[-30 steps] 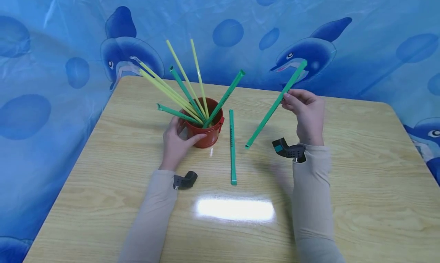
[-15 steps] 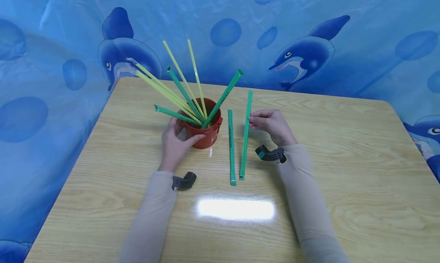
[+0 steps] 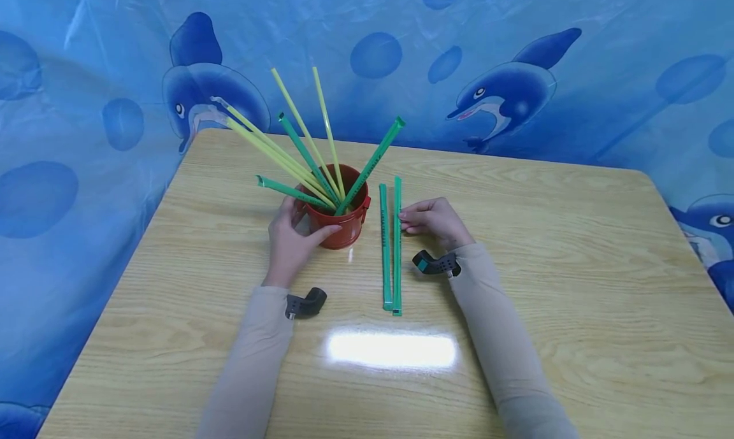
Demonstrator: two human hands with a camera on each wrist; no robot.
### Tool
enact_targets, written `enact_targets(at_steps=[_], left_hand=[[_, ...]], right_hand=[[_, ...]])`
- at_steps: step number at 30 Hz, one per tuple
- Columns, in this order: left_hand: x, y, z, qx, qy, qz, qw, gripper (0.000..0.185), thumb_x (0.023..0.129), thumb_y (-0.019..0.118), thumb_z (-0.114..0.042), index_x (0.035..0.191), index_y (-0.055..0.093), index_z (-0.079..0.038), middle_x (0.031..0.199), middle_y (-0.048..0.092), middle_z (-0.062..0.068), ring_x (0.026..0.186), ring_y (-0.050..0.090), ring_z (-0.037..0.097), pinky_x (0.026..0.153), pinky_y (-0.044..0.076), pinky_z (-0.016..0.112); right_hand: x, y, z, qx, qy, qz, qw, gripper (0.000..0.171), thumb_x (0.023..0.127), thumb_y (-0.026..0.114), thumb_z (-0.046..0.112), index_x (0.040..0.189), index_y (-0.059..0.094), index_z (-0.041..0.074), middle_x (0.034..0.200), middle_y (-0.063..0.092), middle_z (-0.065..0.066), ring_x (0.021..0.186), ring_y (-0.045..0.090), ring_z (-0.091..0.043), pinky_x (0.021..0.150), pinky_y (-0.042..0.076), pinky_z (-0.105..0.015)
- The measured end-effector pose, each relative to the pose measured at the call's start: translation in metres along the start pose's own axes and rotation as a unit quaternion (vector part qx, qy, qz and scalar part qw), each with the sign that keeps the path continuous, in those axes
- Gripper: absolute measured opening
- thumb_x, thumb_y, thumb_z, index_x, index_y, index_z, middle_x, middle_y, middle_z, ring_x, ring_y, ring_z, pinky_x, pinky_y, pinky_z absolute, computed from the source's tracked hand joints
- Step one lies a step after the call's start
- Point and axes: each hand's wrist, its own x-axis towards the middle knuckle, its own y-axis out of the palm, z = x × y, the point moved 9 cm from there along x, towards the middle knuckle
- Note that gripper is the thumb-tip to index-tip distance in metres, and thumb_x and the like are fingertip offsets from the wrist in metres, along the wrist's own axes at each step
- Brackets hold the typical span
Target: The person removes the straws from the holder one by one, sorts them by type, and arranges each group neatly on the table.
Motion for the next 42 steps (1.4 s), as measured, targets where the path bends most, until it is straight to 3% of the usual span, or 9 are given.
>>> enact_targets(at_steps=[7,19,42], left_hand=[[-0.0003,-0.0027,-0.0034,0.009,0.015,-0.005,0.9998,0.078,0.073,0.083,-0.021,0.139,0.042,-0.014,0.137,0.048,0.006,0.124,0.048,0.024,0.099,0.045,0.035],[-0.0006,-0.0002,0.0001,0.000,0.010,-0.004,0.9999,0.077,0.073,0.082,-0.024,0.139,0.043,-0.016,0.137,0.049,0.004,0.125,0.048,0.023,0.098,0.046,0.035],[-0.0015,0.0000,-0.0020,-0.001,0.002,-0.002,1.0000,0.077,0.074,0.082,-0.022,0.140,0.041,-0.016,0.138,0.048,0.005,0.125,0.048,0.024,0.097,0.046,0.034]], right_hand=[[0.0021,0.0052,-0.0004,-0.017,-0.012,-0.007,1.000,0.026,0.090,0.062,0.002,0.109,0.062,-0.016,0.071,0.068,-0.005,0.063,0.066,-0.010,0.062,0.057,-0.024],[0.0030,0.0051,-0.0006,-0.061,-0.033,-0.018,0.997,0.023,0.090,0.061,0.002,0.104,0.064,-0.016,0.074,0.068,-0.007,0.062,0.065,-0.010,0.060,0.057,-0.024],[0.0057,0.0040,-0.0023,-0.045,-0.024,-0.033,0.998,0.021,0.089,0.062,0.002,0.102,0.065,-0.015,0.072,0.068,-0.006,0.059,0.065,-0.010,0.060,0.057,-0.024]])
